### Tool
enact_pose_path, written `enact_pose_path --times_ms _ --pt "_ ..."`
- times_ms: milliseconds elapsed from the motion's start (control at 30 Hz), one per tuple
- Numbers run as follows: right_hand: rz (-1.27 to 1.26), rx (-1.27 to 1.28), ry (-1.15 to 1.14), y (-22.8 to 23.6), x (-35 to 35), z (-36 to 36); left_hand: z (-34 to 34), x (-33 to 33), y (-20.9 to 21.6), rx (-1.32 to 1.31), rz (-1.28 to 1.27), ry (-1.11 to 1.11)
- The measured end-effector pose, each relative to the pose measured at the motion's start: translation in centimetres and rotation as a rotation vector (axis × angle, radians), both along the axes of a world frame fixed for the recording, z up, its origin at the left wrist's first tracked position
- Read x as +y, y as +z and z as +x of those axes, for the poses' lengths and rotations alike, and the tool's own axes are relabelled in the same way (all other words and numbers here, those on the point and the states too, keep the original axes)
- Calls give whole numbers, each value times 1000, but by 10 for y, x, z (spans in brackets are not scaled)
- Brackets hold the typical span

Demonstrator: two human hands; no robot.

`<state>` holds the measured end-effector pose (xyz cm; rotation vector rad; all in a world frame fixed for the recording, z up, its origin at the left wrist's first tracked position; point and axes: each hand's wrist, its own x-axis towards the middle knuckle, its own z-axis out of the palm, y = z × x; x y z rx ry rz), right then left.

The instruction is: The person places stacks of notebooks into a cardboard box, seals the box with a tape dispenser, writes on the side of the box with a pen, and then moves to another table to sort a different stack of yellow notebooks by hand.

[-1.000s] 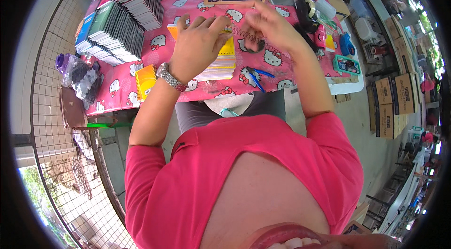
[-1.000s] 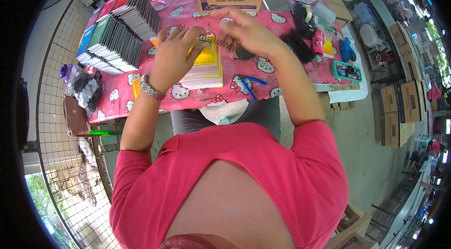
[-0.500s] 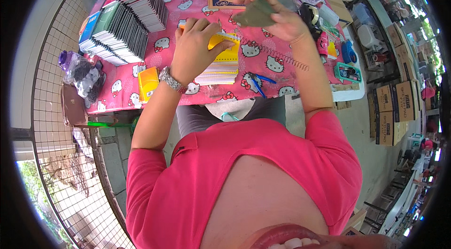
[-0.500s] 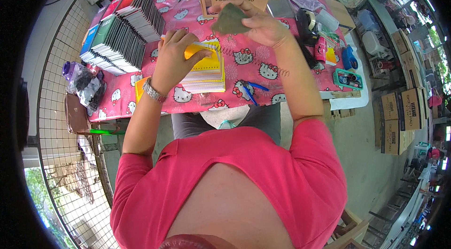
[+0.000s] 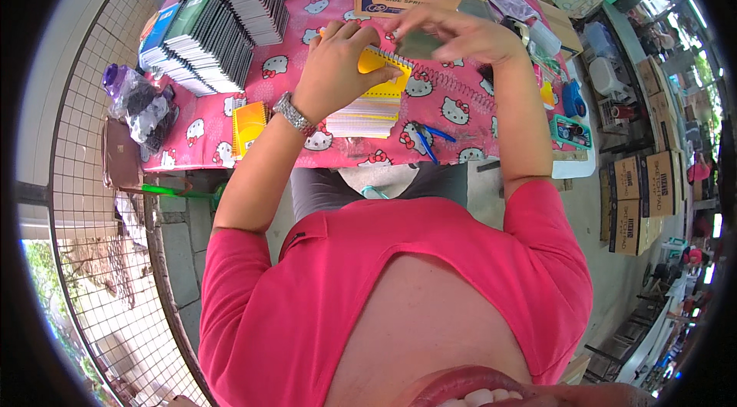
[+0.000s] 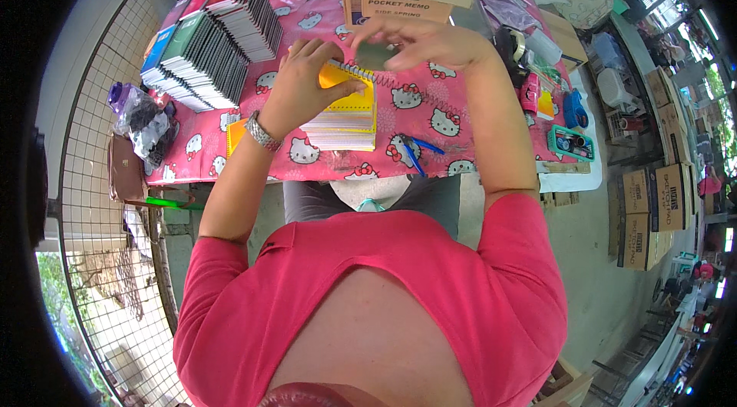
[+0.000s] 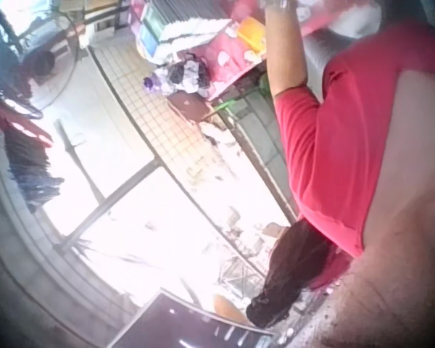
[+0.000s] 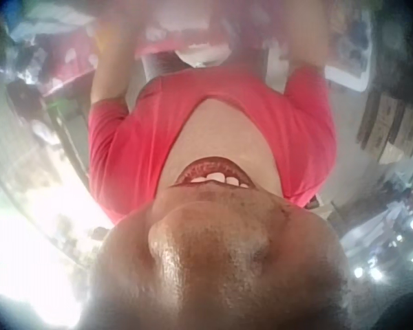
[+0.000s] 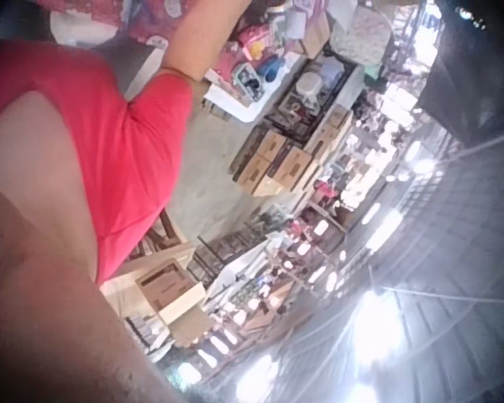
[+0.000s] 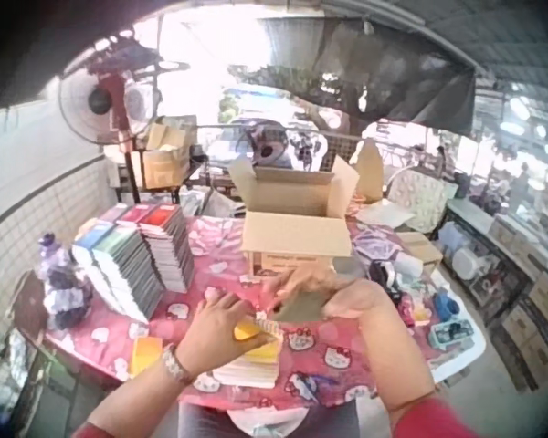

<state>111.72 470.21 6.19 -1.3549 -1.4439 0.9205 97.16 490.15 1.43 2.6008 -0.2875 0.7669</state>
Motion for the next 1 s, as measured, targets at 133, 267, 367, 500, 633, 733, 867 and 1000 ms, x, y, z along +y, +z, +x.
enact_pose_path --times_ms 133,267,367,500,633,733,867,1000 --pt "197 175 -15 -2 0 -3 -3 0 -3 26 -31 -10" --pt "-224 -423 -237 -2 9 -3 -3 1 0 14 -34 1" --pt "231 306 119 1 7 -4 0 5 -1 12 -79 -20" --pt "-169 -402 -216 -6 22 12 5 13 -4 -34 -115 -61" --pt "12 -150 -49 -3 33 15 9 34 -3 4 -89 -89" --pt "95 47 17 -9 45 16 9 43 -4 70 -144 -84" --pt "26 -163 -113 -16 52 17 9 43 1 199 -366 -167" --pt "196 160 116 -14 58 21 9 47 -3 201 -422 -121"
